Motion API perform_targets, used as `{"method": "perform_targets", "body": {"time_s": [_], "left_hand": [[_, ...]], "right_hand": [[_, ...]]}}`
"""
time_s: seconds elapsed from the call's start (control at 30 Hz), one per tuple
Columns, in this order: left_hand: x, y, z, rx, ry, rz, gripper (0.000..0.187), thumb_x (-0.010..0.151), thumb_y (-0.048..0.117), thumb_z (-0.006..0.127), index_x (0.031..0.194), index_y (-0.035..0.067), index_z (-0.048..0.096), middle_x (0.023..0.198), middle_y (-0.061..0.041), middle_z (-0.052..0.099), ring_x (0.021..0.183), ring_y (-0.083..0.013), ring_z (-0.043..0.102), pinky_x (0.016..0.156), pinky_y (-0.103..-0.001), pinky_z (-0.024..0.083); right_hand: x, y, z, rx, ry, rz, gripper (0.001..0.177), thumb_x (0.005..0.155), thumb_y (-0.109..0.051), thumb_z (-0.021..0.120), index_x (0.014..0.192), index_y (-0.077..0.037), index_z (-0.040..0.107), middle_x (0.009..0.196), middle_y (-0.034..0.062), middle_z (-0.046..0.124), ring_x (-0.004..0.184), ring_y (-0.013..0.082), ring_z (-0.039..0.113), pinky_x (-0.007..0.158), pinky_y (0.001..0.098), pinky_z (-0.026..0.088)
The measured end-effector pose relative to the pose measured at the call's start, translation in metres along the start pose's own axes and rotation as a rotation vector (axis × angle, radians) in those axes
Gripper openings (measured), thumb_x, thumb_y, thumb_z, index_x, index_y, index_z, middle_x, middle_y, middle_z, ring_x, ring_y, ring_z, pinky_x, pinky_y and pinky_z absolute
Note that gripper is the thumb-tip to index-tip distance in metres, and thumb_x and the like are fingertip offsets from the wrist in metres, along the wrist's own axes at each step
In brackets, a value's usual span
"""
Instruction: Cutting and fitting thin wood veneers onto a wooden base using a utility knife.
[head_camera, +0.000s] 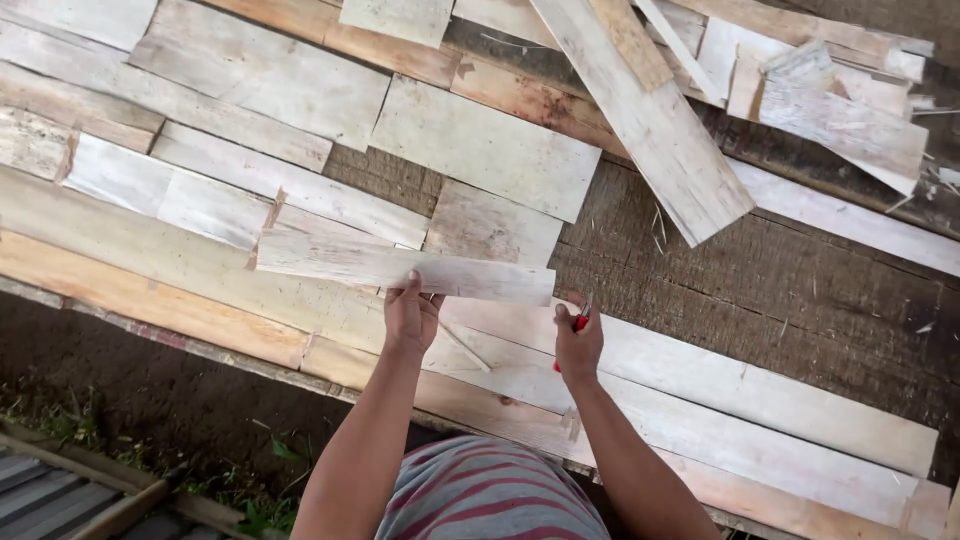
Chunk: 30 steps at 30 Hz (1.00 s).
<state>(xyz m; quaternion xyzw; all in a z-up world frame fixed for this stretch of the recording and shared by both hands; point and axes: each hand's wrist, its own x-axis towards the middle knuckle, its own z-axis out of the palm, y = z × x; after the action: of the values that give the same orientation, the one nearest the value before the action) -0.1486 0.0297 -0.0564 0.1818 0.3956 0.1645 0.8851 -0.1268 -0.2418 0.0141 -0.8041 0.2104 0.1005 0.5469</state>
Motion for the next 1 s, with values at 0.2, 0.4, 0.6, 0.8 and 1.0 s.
{"method": "perform_targets", "body": {"time_s": [0.2, 0.4, 0.6, 0.8, 1.0], "left_hand": [[-0.009, 0.003, 0.007, 0.022, -0.054, -0.100, 0.019, 0.099, 0.015, 0.068, 0.117, 0.018, 0.069, 0.113, -0.015, 0.075, 0.102, -0.0393, 0.074, 0.096, -0.063, 0.059], [0.026, 0.036, -0.011, 0.043, -0.062, -0.149, 0.025, 0.099, 0.016, 0.068, 0.124, 0.017, 0.065, 0.116, -0.014, 0.074, 0.105, -0.0393, 0.073, 0.100, -0.064, 0.056], [0.111, 0.146, -0.022, 0.268, 0.019, -0.037, 0.024, 0.104, 0.009, 0.057, 0.127, 0.016, 0.055, 0.114, -0.010, 0.065, 0.101, -0.0379, 0.073, 0.101, -0.064, 0.055], [0.165, 0.241, 0.010, 0.590, 0.017, 0.059, 0.063, 0.101, -0.001, 0.058, 0.154, 0.024, 0.033, 0.106, -0.010, 0.050, 0.087, -0.0278, 0.074, 0.089, -0.049, 0.068], [0.187, 0.269, 0.048, 1.272, -0.189, 0.173, 0.045, 0.098, 0.002, 0.056, 0.142, 0.012, 0.059, 0.106, -0.009, 0.053, 0.079, -0.0172, 0.072, 0.068, -0.028, 0.064]], "right_hand": [[0.022, 0.050, 0.032, 0.338, -0.113, 0.155, 0.043, 0.095, -0.024, 0.080, 0.128, -0.004, 0.061, 0.088, 0.0116, 0.068, 0.061, 0.0213, 0.068, 0.045, 0.0279, 0.052], [0.012, 0.047, 0.063, 0.408, 0.048, 0.163, 0.025, 0.092, -0.012, 0.078, 0.107, -0.009, 0.057, 0.076, 0.0018, 0.058, 0.054, 0.0138, 0.059, 0.042, 0.0248, 0.048], [0.019, 0.030, 0.088, 0.358, 0.242, 0.155, 0.020, 0.096, -0.011, 0.074, 0.106, -0.009, 0.057, 0.075, 0.0024, 0.056, 0.053, 0.0127, 0.057, 0.041, 0.0240, 0.047], [0.041, 0.004, 0.131, 0.286, 0.353, 0.159, 0.022, 0.096, -0.012, 0.075, 0.112, -0.012, 0.060, 0.077, 0.0041, 0.061, 0.051, 0.0152, 0.061, 0.040, 0.0277, 0.051], [0.074, -0.008, 0.147, 0.185, 0.403, 0.147, 0.020, 0.099, -0.015, 0.073, 0.111, -0.009, 0.058, 0.079, 0.0048, 0.060, 0.053, 0.0141, 0.062, 0.041, 0.0257, 0.053]]}}
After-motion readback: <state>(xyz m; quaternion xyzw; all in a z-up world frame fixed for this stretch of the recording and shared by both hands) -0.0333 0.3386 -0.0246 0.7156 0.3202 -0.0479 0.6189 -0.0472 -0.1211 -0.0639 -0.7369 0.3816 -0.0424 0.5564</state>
